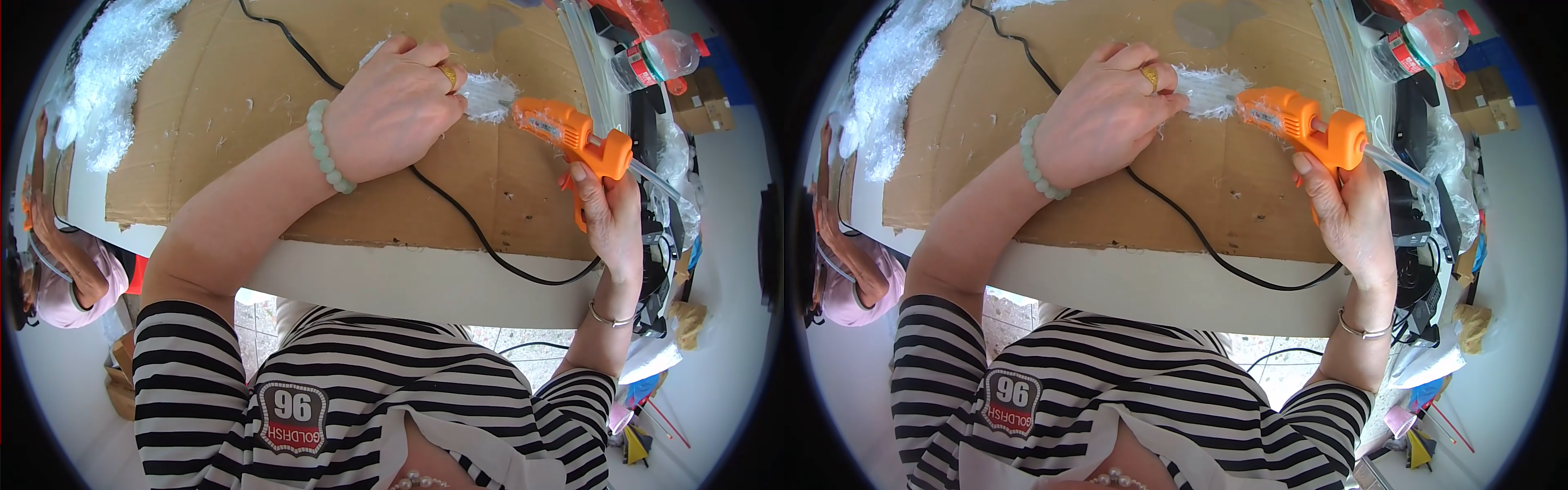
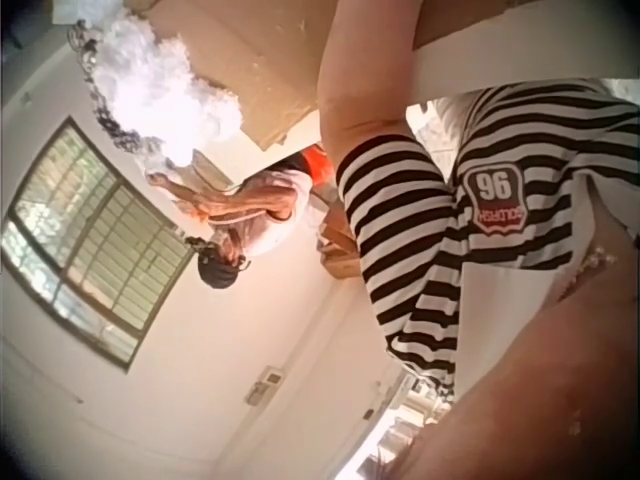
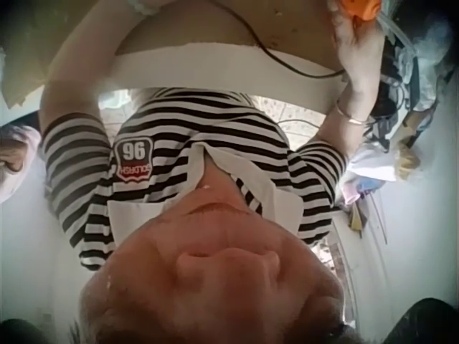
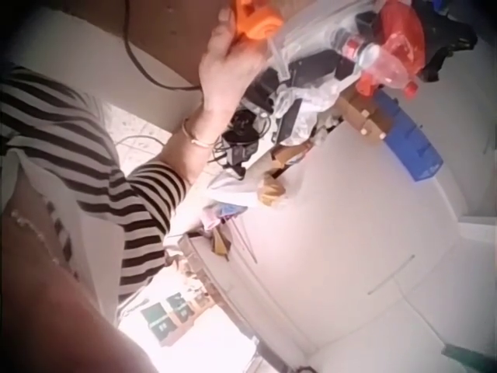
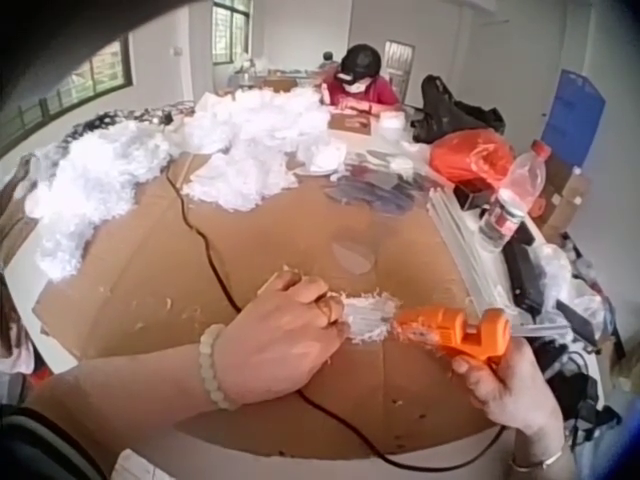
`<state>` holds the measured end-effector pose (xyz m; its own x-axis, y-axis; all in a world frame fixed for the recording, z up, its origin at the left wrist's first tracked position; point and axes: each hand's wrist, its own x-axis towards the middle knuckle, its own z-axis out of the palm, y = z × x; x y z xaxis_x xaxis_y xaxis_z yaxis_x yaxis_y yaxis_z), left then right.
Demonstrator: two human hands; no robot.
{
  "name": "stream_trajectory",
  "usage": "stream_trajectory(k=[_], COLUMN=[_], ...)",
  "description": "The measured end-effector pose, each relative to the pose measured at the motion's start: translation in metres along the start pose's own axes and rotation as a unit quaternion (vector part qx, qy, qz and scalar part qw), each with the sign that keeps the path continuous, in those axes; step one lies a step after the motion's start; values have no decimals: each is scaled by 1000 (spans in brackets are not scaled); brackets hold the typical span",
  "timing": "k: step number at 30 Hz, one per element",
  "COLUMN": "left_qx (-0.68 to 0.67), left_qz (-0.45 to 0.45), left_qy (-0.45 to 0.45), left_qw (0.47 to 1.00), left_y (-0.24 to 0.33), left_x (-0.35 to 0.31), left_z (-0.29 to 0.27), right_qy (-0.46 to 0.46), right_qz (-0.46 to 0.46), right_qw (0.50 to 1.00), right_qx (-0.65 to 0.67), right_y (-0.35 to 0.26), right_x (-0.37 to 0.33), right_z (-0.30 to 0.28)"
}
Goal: Apply hot glue to pieces of white polyester fiber and press them onto a base material for assembly.
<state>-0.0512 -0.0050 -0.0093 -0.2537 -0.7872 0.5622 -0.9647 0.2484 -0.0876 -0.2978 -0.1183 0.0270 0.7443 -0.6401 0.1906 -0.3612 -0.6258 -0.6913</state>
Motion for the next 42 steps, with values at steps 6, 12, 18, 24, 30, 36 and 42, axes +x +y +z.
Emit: stream_trajectory(k=[6,12,18,24,30,36,42], left_qx=[-6,0,0,-14,-15,-17,-28], left_qz=[-3,-2,-2,-12,-19,-8,-7], left_qy=[3,-1,-2,-46,-63,-50,-48], left_qw=[1000,1000,1000,999,998,999,998], left_y=[1,1,1,2,3,2,2], left_x=[0,1,0,1,1,0,0], left_z=[1,1,1,-2,-4,-2,-3], right_qy=[-1,-36,-38,-40,-59,-56,-35], right_qz=[12,-11,14,1,-15,16,20], right_qw=[999,999,999,996,996,998,999], right_qx=[32,24,8,77,59,9,-14], right_y=[0,4,3,-5,0,1,1], right_x=[-1,-2,-4,-1,0,0,3], right_z=[-4,-4,-8,-11,-6,-7,-3])
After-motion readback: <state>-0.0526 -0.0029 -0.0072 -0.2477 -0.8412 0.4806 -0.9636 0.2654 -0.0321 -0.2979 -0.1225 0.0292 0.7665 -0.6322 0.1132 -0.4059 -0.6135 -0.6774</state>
